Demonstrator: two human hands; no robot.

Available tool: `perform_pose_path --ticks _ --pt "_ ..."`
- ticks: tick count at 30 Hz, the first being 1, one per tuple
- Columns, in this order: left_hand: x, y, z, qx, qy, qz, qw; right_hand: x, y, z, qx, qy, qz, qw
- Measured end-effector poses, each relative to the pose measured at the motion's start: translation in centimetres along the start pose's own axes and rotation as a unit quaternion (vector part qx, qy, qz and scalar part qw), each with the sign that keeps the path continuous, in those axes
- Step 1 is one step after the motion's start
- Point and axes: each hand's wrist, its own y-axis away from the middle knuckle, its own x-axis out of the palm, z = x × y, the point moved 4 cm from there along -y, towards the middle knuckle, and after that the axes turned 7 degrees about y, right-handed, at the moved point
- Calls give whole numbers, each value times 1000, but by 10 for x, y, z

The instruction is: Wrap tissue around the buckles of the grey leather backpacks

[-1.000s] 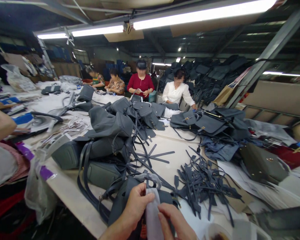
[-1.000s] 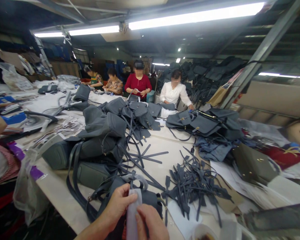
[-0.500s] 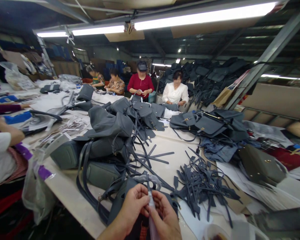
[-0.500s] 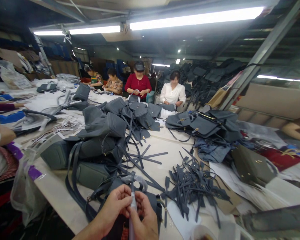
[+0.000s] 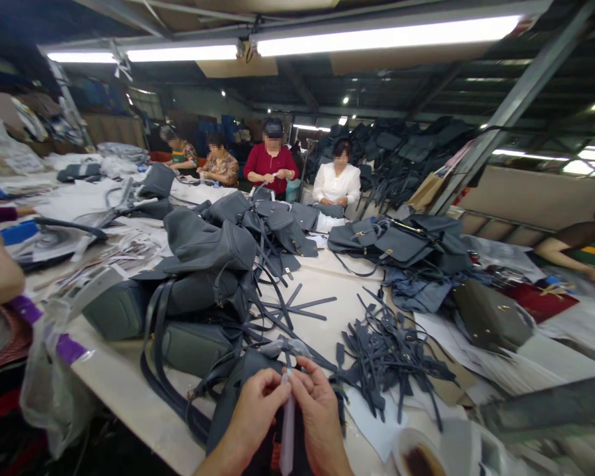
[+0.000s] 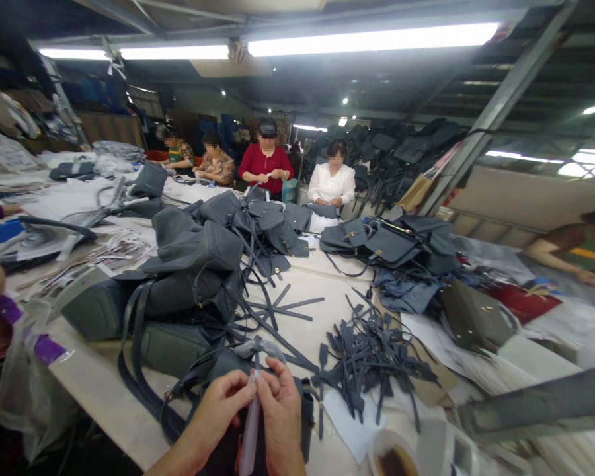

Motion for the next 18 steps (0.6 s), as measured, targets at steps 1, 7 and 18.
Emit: perform_pose_path --ticks 1,7,18 --pt "-2 1 1 17 0 -5 1000 2 2 1 -8 -2 -10 1000" --pt "-6 -2 10 -31 78 -17 996 9 -3 4 -21 19 -53 998" --pt "-9 -21 39 -145 170 -78 972 -8 -18 9 -19 111 -48 993"
